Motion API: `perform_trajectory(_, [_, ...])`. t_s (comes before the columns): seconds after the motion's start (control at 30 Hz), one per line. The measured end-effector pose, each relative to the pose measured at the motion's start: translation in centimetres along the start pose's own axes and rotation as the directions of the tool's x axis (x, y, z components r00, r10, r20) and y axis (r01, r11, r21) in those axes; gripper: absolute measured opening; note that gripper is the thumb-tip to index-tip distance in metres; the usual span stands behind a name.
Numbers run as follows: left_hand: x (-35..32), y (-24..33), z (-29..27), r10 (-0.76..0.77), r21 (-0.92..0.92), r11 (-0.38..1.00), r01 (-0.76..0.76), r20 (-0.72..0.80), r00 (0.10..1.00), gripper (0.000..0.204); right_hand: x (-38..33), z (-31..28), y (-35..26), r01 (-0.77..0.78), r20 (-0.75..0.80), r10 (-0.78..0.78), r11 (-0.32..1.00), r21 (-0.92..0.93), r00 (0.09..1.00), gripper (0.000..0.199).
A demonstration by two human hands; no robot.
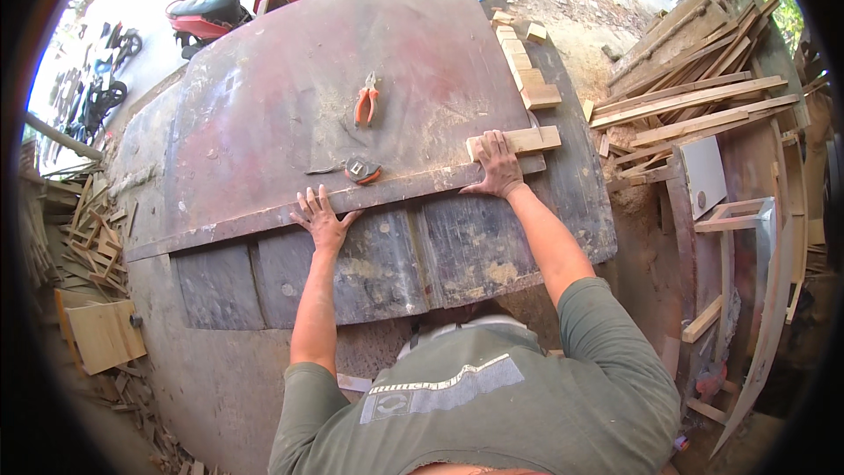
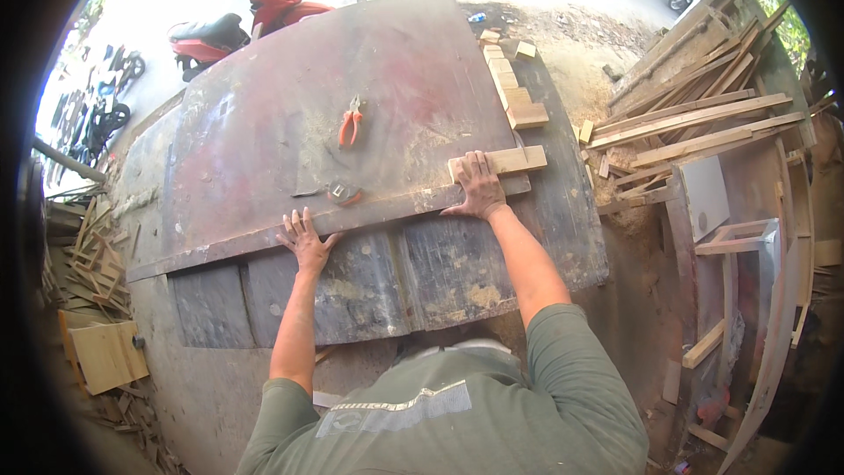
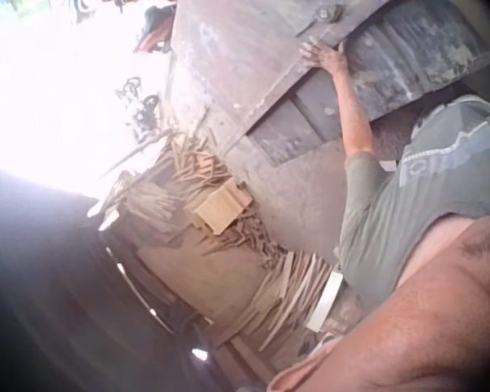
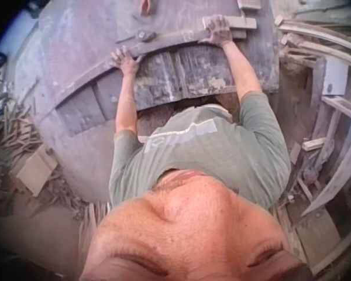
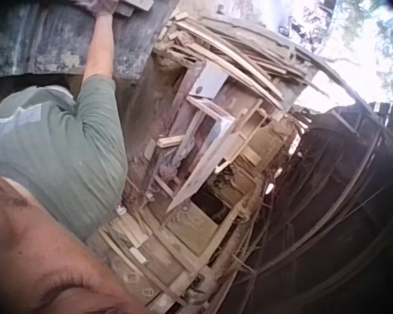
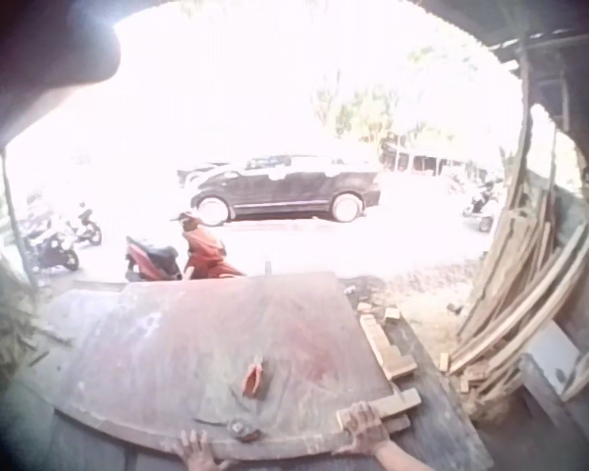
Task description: The person handles wood blocks at a workbench and picks up more blocks from a pile of wood scraps on the floor.
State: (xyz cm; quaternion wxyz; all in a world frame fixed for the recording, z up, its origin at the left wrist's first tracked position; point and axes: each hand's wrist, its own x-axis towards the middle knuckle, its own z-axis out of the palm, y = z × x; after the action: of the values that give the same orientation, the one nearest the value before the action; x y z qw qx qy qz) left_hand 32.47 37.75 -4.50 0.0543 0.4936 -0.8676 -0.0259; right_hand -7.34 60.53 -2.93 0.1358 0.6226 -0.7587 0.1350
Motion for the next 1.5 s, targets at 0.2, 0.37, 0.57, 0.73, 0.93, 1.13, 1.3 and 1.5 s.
perform_trajectory(0.2, [3.5, 0.2, 0.9, 0.021, -0.037, 0.999, -0.020, 0.033, 0.999, 0.115, 1.3, 0.6, 1.5, -0.047, 0.079, 0.051, 0.997, -0.054, 0.996, 0.129])
perform_trajectory(0.37, [2.3, 1.2, -4.0, -0.093, -0.039, 0.994, 0.104, 0.217, 0.972, 0.114, 1.0, -1.0, 0.0, -0.044, 0.156, 0.047, 0.999, -0.022, 0.987, 0.126])
perform_trajectory(0.57, [-8.0, -0.7, -2.2, -0.045, -0.095, 0.995, 0.041, -0.042, 0.998, 0.085, -5.3, -5.5, -3.1, -0.050, 0.264, 0.067, 0.996, -0.069, 0.962, 0.096])
perform_trajectory(0.73, [-18.7, 2.6, -0.6, -0.064, -0.311, 0.950, -0.025, -0.271, 0.960, 0.067, -11.6, -13.7, -4.3, 0.052, 0.027, -0.048, 0.985, -0.167, 0.998, 0.060])
perform_trajectory(0.93, [-28.7, -3.4, 8.6, 0.089, -0.245, 0.969, -0.031, 0.231, 0.969, 0.060, -19.8, -24.2, -13.9, -0.433, -0.257, 0.482, 0.873, 0.224, 0.838, 0.074])
perform_trajectory(1.13, [-25.9, 3.6, 14.8, 0.438, -0.223, 0.897, -0.381, 0.566, 0.698, 0.064, -38.4, -22.9, -21.4, -0.724, -0.142, 0.978, 0.209, 0.658, 0.153, 0.058])
perform_trajectory(1.3, [-21.6, 7.4, 15.9, 0.516, -0.186, 0.841, -0.507, 0.555, 0.653, 0.068, -57.8, -24.7, -28.5, -0.825, -0.157, 0.922, -0.228, 0.517, -0.354, 0.050])
perform_trajectory(1.5, [-20.4, 11.3, 16.2, 0.543, -0.168, 0.817, -0.552, 0.549, 0.636, 0.072, -80.5, -27.3, -40.9, -0.531, -0.147, 0.512, -0.792, 0.303, -0.847, 0.085])
